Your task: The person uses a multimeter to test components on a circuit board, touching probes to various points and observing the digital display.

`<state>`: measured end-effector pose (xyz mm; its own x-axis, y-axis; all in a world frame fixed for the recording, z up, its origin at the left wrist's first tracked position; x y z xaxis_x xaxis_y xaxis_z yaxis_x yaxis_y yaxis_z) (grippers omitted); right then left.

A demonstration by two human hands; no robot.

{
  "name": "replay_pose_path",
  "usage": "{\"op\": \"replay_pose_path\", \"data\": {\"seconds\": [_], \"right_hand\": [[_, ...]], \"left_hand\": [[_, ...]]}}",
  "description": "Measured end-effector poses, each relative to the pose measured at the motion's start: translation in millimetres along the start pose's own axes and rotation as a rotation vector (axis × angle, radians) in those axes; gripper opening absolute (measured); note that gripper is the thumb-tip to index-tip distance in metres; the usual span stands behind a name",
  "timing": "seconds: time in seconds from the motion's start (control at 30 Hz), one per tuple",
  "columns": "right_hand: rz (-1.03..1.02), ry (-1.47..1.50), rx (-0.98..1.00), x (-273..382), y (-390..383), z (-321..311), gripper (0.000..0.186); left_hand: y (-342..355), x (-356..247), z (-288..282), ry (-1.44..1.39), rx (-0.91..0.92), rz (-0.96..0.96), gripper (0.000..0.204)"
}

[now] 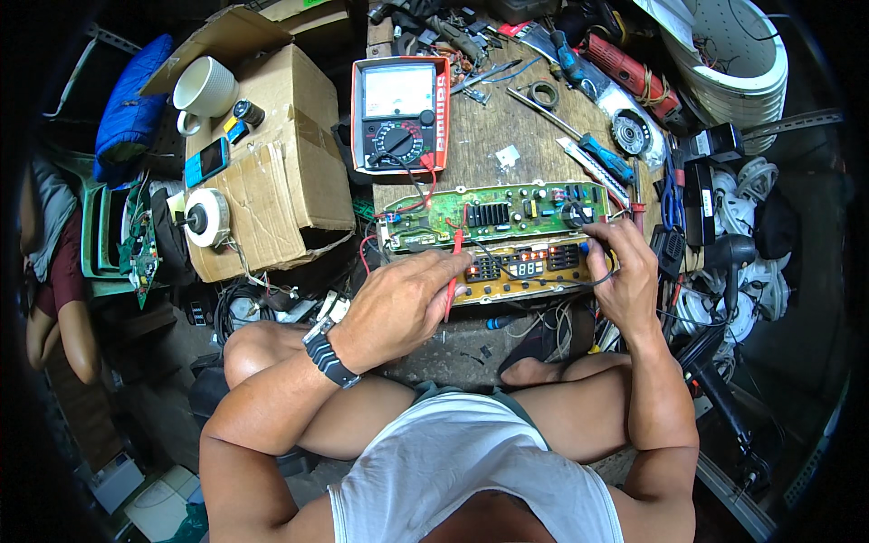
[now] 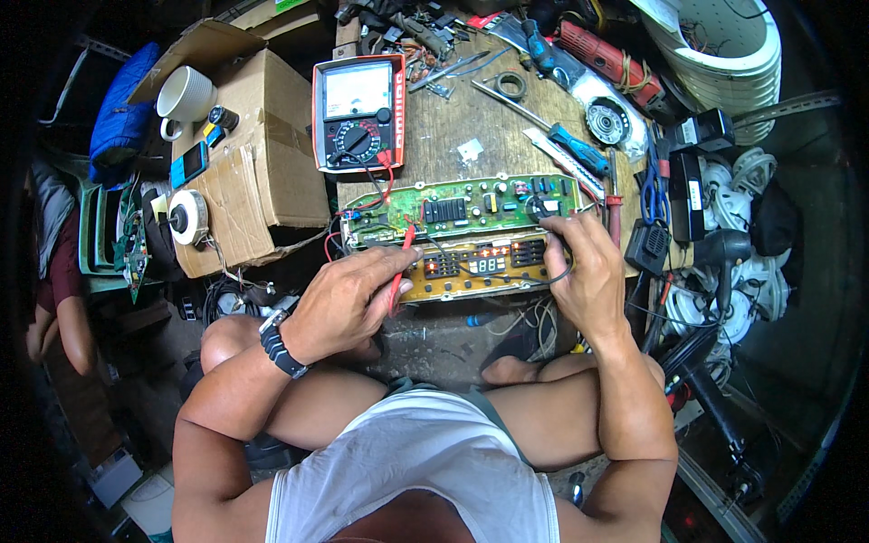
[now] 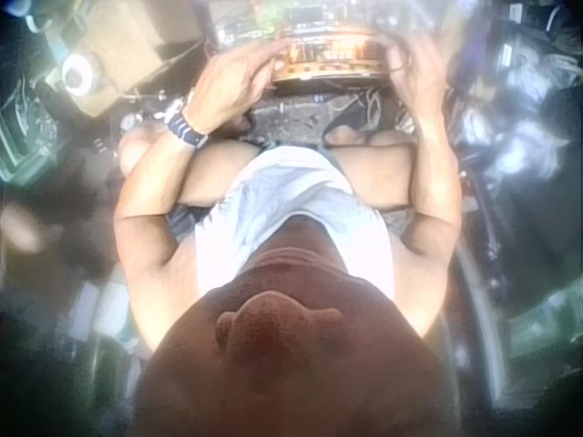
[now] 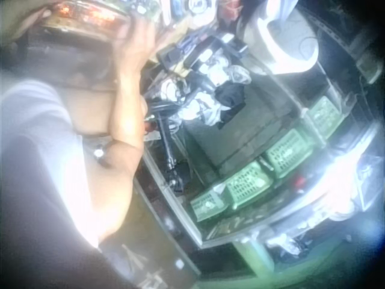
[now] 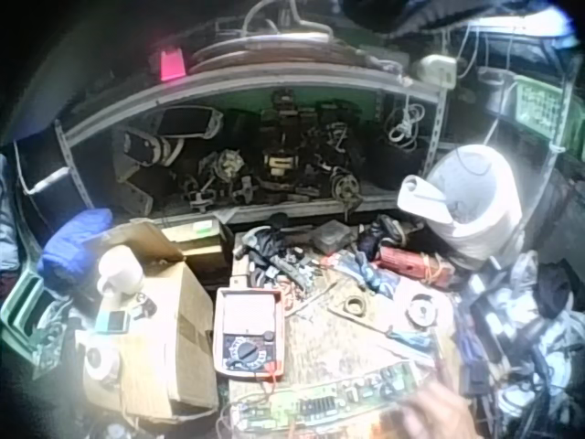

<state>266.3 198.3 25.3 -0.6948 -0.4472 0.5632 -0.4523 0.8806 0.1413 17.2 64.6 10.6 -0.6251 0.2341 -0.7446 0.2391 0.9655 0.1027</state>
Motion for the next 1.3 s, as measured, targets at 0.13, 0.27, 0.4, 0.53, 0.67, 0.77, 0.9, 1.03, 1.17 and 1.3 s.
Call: {"op": "replay_pose_path", "data": {"seconds": [0.13, 0.27, 0.4, 0.53, 0.67, 0.77, 0.9, 1.03, 1.17, 1.3], "right_hand": [[0.023, 0.005, 0.012, -1.0, -0.1, 0.8, 0.025], [0.027, 0.006, 0.013, -1.1, 0.2, 1.6, 0.025], [0.018, 0.009, 0.010, -0.8, 0.8, 1.2, 0.025], [0.023, 0.008, 0.013, 0.4, 0.7, 0.5, 0.026], [0.018, 0.011, 0.006, -1.0, 0.0, -0.2, 0.026], [0.022, 0.011, 0.019, -0.4, 1.0, 1.5, 0.026], [0.009, 0.007, 0.011, 0.8, 0.4, 0.0, 0.027], [0.015, 0.002, 0.011, 0.3, 0.2, -0.2, 0.026], [0.024, 0.004, 0.011, -1.1, 0.3, 0.3, 0.024], [0.009, 0.002, -0.002, -1.2, 0.4, 0.5, 0.024]], "left_hand": [[-0.2, -1.0, -0.9, -0.002, -0.006, 0.003, 0.038], [-0.7, -0.5, -1.1, -0.005, -0.009, 0.010, 0.038], [-2.7, 1.3, 0.5, 0.007, -0.021, 0.043, 0.042], [-2.6, 0.6, -0.3, 0.007, -0.032, 0.052, 0.041], [-1.6, 0.0, 0.0, 0.011, -0.025, 0.048, 0.041], [-2.5, 1.7, 0.0, 0.000, -0.029, 0.041, 0.041], [-2.2, 0.8, 0.1, 0.004, -0.031, 0.042, 0.041], [-2.2, 0.6, -0.3, 0.000, -0.029, 0.037, 0.041], [-1.6, 0.9, -0.4, 0.000, -0.032, 0.044, 0.040], [-1.3, -0.3, -1.3, 0.007, -0.019, 0.032, 0.040]]}}
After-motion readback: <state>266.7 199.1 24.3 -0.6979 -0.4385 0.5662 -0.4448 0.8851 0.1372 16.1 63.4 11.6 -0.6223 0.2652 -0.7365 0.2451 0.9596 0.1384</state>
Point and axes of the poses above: each hand's wrist, its own y-axis towards the middle knuckle, its own z-axis out of the palm, x = y × z, the point moved 7 cm from there along y, towards the middle knuckle, and after that the axes turned 11 degrees about z, right-handed, at the moved point
